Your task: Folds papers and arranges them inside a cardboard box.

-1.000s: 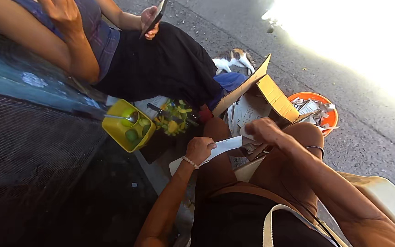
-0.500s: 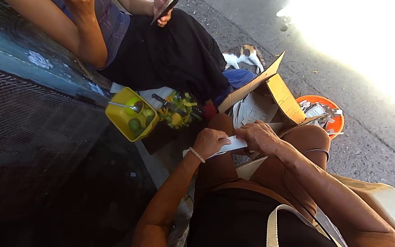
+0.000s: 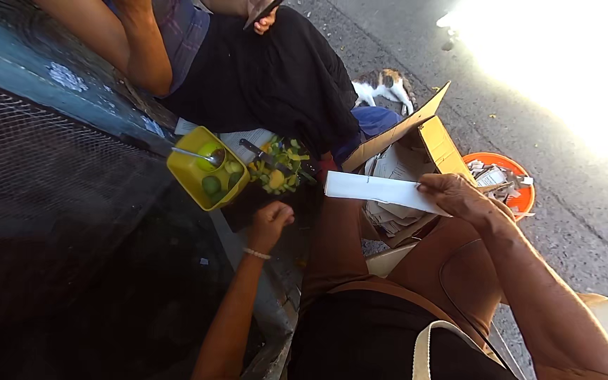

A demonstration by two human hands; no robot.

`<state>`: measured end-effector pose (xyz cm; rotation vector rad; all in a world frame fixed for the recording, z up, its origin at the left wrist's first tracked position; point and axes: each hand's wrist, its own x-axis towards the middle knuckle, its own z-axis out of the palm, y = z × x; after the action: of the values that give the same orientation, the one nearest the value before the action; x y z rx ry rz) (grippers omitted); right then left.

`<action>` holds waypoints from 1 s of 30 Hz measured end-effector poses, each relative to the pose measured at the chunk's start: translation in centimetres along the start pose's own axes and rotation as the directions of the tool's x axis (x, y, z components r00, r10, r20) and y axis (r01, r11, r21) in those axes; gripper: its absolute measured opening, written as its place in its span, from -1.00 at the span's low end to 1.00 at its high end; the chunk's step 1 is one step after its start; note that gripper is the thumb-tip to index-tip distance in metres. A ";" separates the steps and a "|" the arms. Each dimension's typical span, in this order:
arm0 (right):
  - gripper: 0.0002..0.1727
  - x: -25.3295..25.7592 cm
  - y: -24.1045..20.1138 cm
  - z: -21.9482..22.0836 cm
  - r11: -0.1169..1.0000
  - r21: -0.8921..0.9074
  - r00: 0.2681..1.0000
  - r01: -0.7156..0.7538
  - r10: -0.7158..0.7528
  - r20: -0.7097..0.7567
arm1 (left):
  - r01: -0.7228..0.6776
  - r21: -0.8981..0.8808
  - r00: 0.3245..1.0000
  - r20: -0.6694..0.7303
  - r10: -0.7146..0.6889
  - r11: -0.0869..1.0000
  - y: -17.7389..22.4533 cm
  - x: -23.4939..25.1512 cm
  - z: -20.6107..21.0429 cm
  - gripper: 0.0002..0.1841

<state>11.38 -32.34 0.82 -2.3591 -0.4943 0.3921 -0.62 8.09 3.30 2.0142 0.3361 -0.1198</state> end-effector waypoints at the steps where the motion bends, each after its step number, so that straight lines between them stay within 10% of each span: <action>1: -0.73 0.3 -0.5 0.7 0.996 0.084 0.999 -0.004 0.001 0.035 | -0.019 -0.104 1.000 0.004 0.020 0.994 0.5 0.3 1.4 -0.79; 8: -0.70 -1.7 -1.0 6.3 0.584 0.782 0.959 -0.218 -0.019 0.282 | 0.022 -0.680 0.971 0.188 0.146 0.733 1.2 3.1 7.7 -0.39; 19: -0.77 -2.9 -0.9 10.7 0.286 0.847 0.852 -0.447 -0.151 0.501 | 0.003 -0.862 0.980 0.103 0.168 0.507 2.8 4.1 10.8 -0.18; 24: -0.51 -1.9 -3.9 10.1 0.487 0.751 0.836 -0.446 -0.072 0.544 | 0.040 -0.776 0.995 -0.025 -0.095 0.629 3.6 3.7 12.7 -0.57; 30: -0.25 1.5 -7.3 9.1 0.648 0.727 0.944 -0.226 -0.039 0.328 | 0.037 -0.550 0.992 -0.081 -0.097 0.835 3.2 3.6 13.8 -0.36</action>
<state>7.21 -21.48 -1.01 -1.4891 -0.2600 0.8564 4.60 -4.86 -1.04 1.4378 0.4519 0.0405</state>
